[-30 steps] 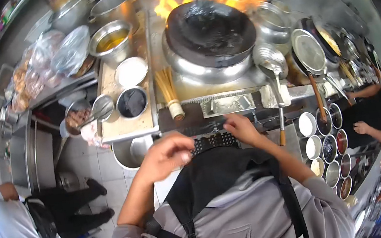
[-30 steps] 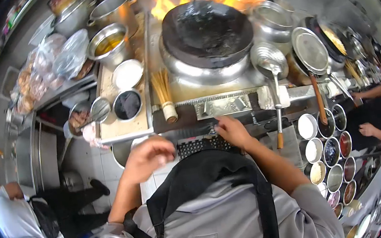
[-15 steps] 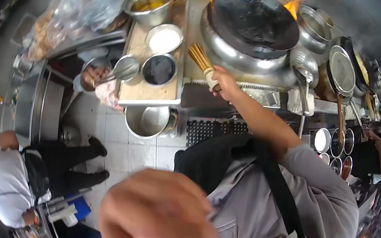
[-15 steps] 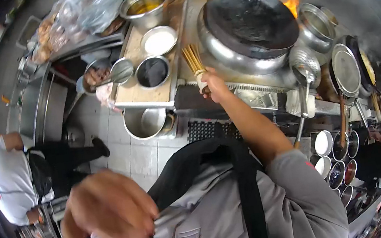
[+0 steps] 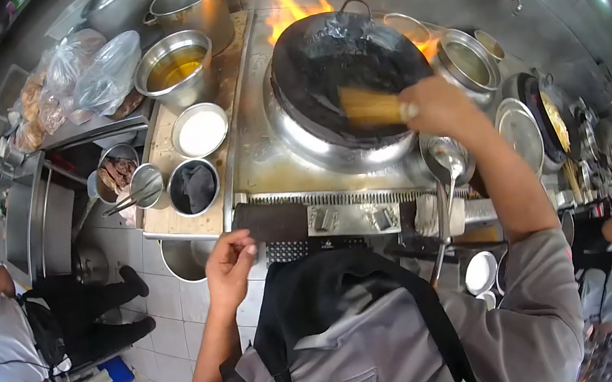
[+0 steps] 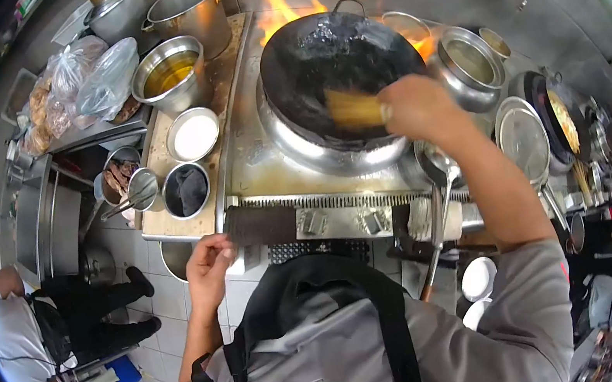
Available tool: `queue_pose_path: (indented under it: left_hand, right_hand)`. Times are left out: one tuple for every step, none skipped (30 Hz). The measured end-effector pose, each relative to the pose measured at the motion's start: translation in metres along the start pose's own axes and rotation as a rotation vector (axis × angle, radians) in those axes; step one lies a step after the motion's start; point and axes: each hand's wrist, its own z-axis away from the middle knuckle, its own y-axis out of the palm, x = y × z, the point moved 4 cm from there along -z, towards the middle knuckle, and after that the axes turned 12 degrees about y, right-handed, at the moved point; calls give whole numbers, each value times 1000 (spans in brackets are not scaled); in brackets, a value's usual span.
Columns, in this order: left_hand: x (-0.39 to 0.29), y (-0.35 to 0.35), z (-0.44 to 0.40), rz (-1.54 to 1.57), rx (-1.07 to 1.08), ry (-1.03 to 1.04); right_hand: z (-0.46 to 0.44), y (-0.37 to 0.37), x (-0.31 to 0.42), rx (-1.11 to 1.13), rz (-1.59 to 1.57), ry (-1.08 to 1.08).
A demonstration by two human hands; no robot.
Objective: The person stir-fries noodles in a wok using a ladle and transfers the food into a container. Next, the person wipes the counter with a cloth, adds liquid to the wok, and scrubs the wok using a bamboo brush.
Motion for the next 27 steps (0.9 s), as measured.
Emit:
queue_pose_path:
  left_hand:
    - [-3, 19, -7, -30, 28, 15]
    - [-3, 34, -11, -62, 55, 21]
    - [4, 44, -11, -86, 73, 5]
    - [6, 50, -5, -91, 56, -12]
    - [6, 57, -3, -168, 72, 27]
    - [5, 62, 1, -249, 90, 61]
    - [9, 62, 12, -211, 34, -7]
    - [13, 59, 20, -219, 18, -7]
    - [21, 52, 30, -230, -43, -81]
    - [29, 45, 41, -238, -96, -165]
    - [37, 41, 49, -166, -181, -224]
    - [38, 42, 53, -160, -186, -219]
    - [40, 40, 57, -156, -219, -253]
    - [40, 34, 63, -157, -247, -298]
    - [48, 28, 67, -173, -229, -283]
    - [50, 23, 62, -167, -242, -275]
    - [50, 19, 61, -178, -254, -274]
    - [51, 15, 63, -187, -254, -274]
    - [59, 9, 60, -152, -264, -266]
    - [57, 9, 58, -149, -262, -262]
    - [52, 7, 52, -168, -241, -239]
    - [49, 5, 45, -186, -220, -213]
    - [50, 2, 42, -192, -232, -211]
    - [51, -2, 37, -187, -237, -207]
    - [53, -6, 33, -202, -224, -209]
    - [55, -11, 33, -219, -202, -220]
    - [64, -15, 31, -149, -212, -206]
  right_hand:
    - [-31, 25, 0, 83, 85, -10]
    - [-66, 56, -1, 172, 171, -21]
    - [-111, 78, -20, 82, 87, 112]
    - [-143, 92, -37, -3, 2, 248]
    - [-153, 81, -32, -3, 3, 226]
    - [-163, 72, -23, 38, 88, 122]
    - [-164, 64, -11, 85, 170, 23]
    - [-160, 55, -3, 81, 166, 5]
    - [-147, 49, 6, 76, 187, -12]
    - [-137, 50, 12, 83, 207, -25]
    - [-165, 62, -9, 69, 184, 95]
    - [-188, 67, -26, 70, 55, 185]
    - [-185, 58, -17, 75, 104, 116]
    - [-171, 50, -5, 91, 149, 50]
    - [-148, 48, 11, 144, 250, -22]
    - [-133, 46, 26, 192, 359, -100]
    - [-137, 50, 22, 105, 243, -25]
    - [-151, 59, 11, 111, 250, -24]
    - [-181, 58, -6, 108, 126, 77]
    - [-187, 45, -7, 110, -3, 176]
    - [-185, 44, 3, 80, 56, 159]
    - [-171, 38, 19, 73, 54, 163]
    - [-155, 37, 39, 127, 109, 42]
    - [-147, 38, 51, 188, 166, -82]
    - [-163, 55, 43, 109, 132, -47]
    - [-188, 66, 24, 125, -38, 97]
    - [-196, 74, 11, 77, -115, 152]
